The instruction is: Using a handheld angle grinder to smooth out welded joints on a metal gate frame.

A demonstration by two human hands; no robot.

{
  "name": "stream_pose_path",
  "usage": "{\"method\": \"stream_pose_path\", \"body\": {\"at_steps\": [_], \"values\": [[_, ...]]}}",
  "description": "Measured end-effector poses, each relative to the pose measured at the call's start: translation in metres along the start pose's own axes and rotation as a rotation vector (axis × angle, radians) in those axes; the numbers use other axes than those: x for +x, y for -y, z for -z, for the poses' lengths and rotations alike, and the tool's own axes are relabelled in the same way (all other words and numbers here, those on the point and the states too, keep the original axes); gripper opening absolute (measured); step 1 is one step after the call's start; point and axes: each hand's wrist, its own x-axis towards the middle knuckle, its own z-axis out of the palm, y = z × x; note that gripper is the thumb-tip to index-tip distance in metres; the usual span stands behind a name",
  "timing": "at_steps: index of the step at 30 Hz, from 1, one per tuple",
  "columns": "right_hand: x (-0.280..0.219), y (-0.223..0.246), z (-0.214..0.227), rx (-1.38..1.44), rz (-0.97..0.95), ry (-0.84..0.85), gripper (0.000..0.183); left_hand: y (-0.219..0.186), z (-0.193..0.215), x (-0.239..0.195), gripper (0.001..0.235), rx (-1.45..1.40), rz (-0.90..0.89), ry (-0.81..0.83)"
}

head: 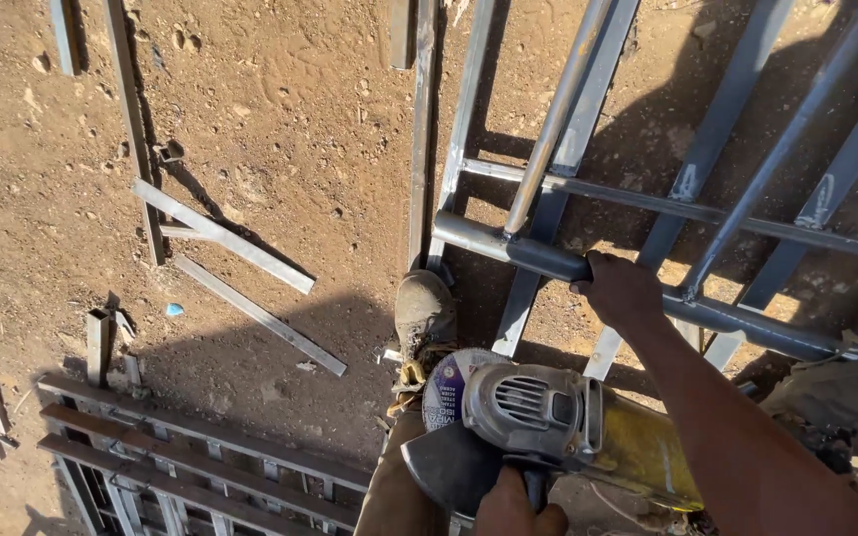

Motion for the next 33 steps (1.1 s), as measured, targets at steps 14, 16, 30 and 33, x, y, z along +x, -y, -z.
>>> {"method": "stream_pose_path", "body": {"at_steps": [14, 16, 30, 33], "values": [[-0.190, -0.140, 0.019, 0.889, -0.520, 0.795, 0.087, -0.044, 0.012, -0.026, 0.022, -0.279, 0.039, 0.103], [-0.203, -0.167, 0.031, 0.886, -0.544, 0.804, 0.086, -0.054, 0.014, -0.032, 0.018, -0.411, 0.022, 0.191], [-0.340, -0.288, 0.058, 0.326, -0.733, 0.308, 0.041, -0.099, -0.085, -0.014, 0.060, -0.146, -0.511, 0.263], [-0.335, -0.295, 0.045, 0.318, -0.692, 0.315, 0.051, -0.122, -0.083, 0.000, 0.060, -0.258, -0.452, 0.249]]}}
